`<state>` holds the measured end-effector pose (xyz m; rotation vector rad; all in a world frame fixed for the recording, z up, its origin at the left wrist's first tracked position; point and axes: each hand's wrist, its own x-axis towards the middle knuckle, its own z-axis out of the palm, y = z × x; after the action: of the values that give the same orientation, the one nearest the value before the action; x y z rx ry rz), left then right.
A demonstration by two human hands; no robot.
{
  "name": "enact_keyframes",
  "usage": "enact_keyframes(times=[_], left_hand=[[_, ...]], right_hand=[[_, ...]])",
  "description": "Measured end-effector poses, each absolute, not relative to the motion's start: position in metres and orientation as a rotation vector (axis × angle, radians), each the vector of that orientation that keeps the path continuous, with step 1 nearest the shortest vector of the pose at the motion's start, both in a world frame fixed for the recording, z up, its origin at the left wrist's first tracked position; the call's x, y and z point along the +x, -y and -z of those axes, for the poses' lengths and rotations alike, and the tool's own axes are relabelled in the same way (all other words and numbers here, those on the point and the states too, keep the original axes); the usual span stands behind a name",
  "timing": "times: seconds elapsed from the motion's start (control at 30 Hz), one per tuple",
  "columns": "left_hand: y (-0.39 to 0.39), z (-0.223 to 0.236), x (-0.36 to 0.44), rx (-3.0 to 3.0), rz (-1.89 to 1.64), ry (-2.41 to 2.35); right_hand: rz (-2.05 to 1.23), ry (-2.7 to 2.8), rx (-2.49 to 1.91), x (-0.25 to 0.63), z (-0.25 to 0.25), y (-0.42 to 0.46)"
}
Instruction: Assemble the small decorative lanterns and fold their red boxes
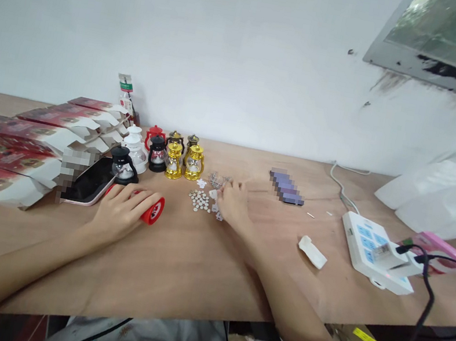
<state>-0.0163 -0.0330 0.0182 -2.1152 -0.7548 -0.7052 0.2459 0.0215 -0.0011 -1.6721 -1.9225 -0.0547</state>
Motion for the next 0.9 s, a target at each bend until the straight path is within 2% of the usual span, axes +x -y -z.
enact_keyframes(times=[0.17,0.53,0.8,0.9], left_hand=[[0.033,-0.016,-0.016,-2.17,0.719,0.757],[0.03,-0.014,-0.017,-2.203,0.803,0.821],[0.027,-0.012,-0.019,-2.256,0.834,0.854],[0.025,-0.01,-0.019,-2.273,0.851,0.868]], right_hand=[[0.318,1.957,-1.883,0.25,-0.004,-0.019],[0.208,2.003,-1.708,0.239,0.019,-0.018],[0.352,1.998,-1.799,0.251,0.017,-0.018],[0.429,1.919,-1.623,0.248,0.013,-0.013]])
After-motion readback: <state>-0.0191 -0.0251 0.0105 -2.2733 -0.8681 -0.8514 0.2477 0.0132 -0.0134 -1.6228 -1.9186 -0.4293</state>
